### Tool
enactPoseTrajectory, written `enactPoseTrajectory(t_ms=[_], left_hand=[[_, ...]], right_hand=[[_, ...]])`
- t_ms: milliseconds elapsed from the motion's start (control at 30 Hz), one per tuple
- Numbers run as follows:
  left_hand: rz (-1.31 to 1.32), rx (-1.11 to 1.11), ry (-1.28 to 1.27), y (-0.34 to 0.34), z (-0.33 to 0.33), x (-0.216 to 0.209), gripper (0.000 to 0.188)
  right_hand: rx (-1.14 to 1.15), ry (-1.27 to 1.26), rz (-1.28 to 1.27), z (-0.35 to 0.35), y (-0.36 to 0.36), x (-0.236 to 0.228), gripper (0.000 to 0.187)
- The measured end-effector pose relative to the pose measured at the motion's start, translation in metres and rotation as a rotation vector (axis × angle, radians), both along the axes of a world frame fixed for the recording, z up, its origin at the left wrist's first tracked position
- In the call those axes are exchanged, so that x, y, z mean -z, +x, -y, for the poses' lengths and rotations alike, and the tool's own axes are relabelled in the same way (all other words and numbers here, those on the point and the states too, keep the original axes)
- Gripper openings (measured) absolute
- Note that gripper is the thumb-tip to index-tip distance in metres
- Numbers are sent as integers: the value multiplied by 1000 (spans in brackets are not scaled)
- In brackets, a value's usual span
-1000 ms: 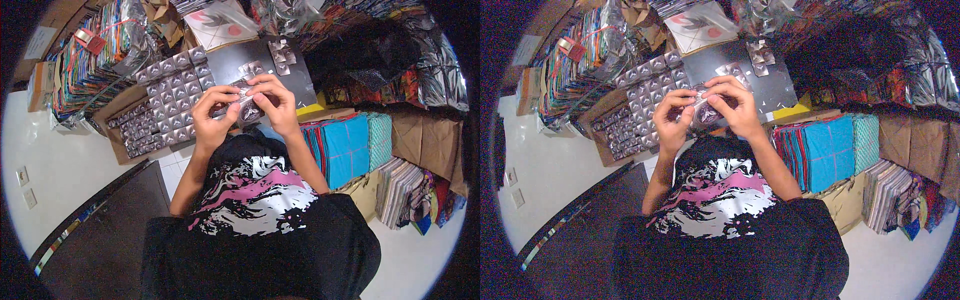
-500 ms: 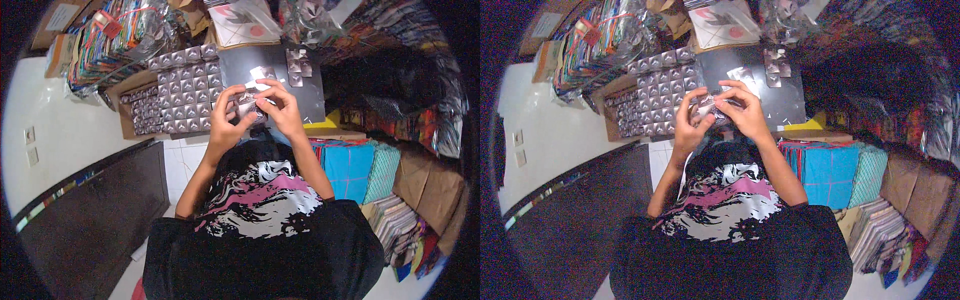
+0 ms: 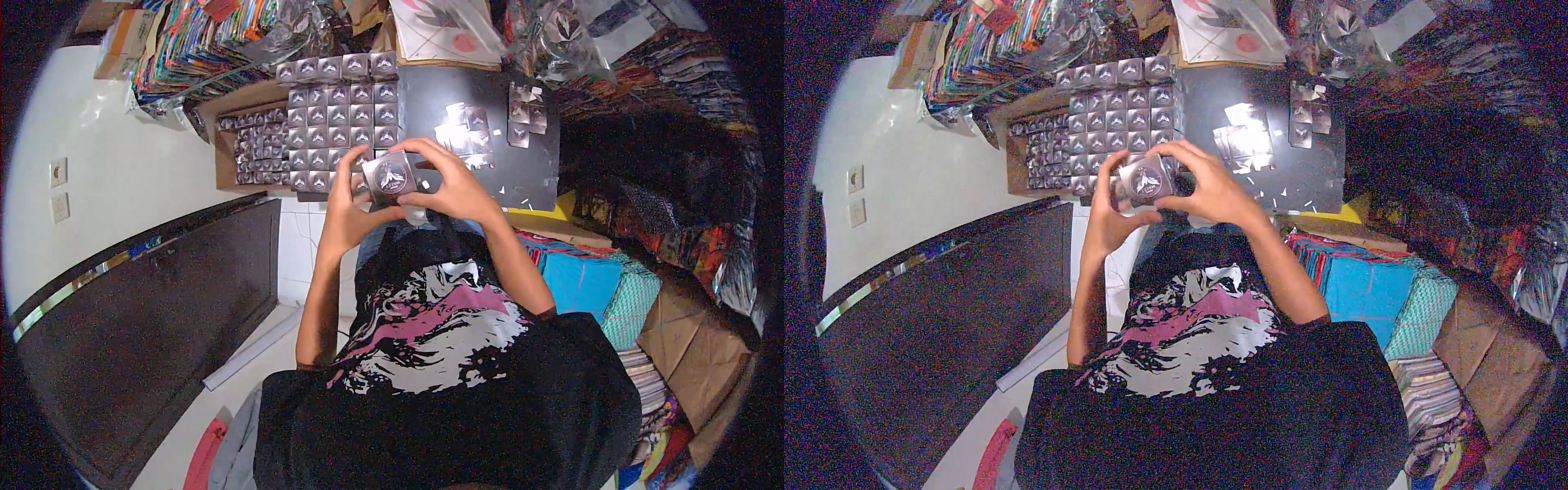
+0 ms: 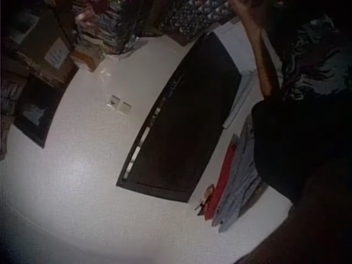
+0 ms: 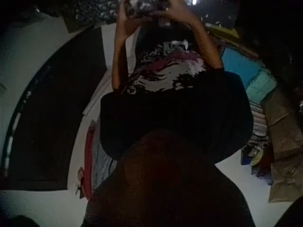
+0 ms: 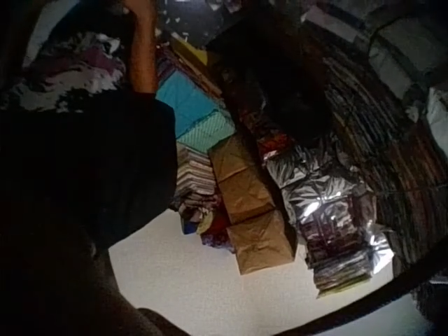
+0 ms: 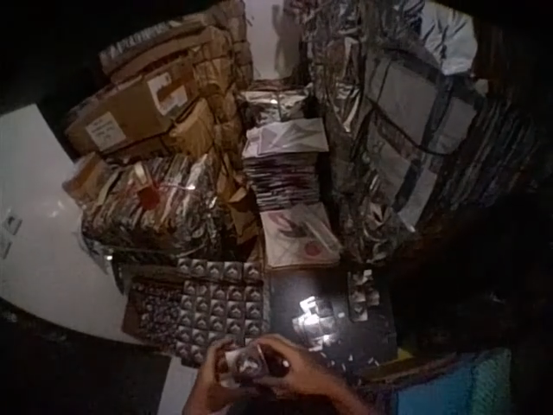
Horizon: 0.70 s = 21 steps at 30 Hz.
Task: Assembling small silver cardboard toy boxes.
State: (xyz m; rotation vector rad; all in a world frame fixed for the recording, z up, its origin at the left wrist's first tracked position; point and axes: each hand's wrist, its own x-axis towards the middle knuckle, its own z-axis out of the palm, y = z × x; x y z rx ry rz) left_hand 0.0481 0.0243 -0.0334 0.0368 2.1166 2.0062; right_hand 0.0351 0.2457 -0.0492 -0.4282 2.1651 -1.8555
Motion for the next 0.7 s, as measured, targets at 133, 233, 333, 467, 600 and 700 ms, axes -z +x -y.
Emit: enactPoseTrajectory(t_ms=[133, 233, 333, 467, 600, 700], left_hand=[[-390, 183, -442, -33, 26, 1, 68], [-457, 218, -475, -56, 43, 5, 66], [-434, 342, -431, -83, 64, 13, 68], [-468, 593, -313, -119, 96, 27, 80], [-633, 833, -570, -198, 115, 43, 112], [-661, 780, -466, -287, 102, 65, 102]], right_hand=[[48, -84, 94, 20, -5, 11, 92], [116, -59, 180, 43, -7, 8, 106], [298, -22, 164, 75, -11, 14, 95], [397, 169, 88, 97, -12, 9, 83], [326, 404, 71, 80, -34, 37, 77], [360, 482, 89, 60, -71, 88, 78]])
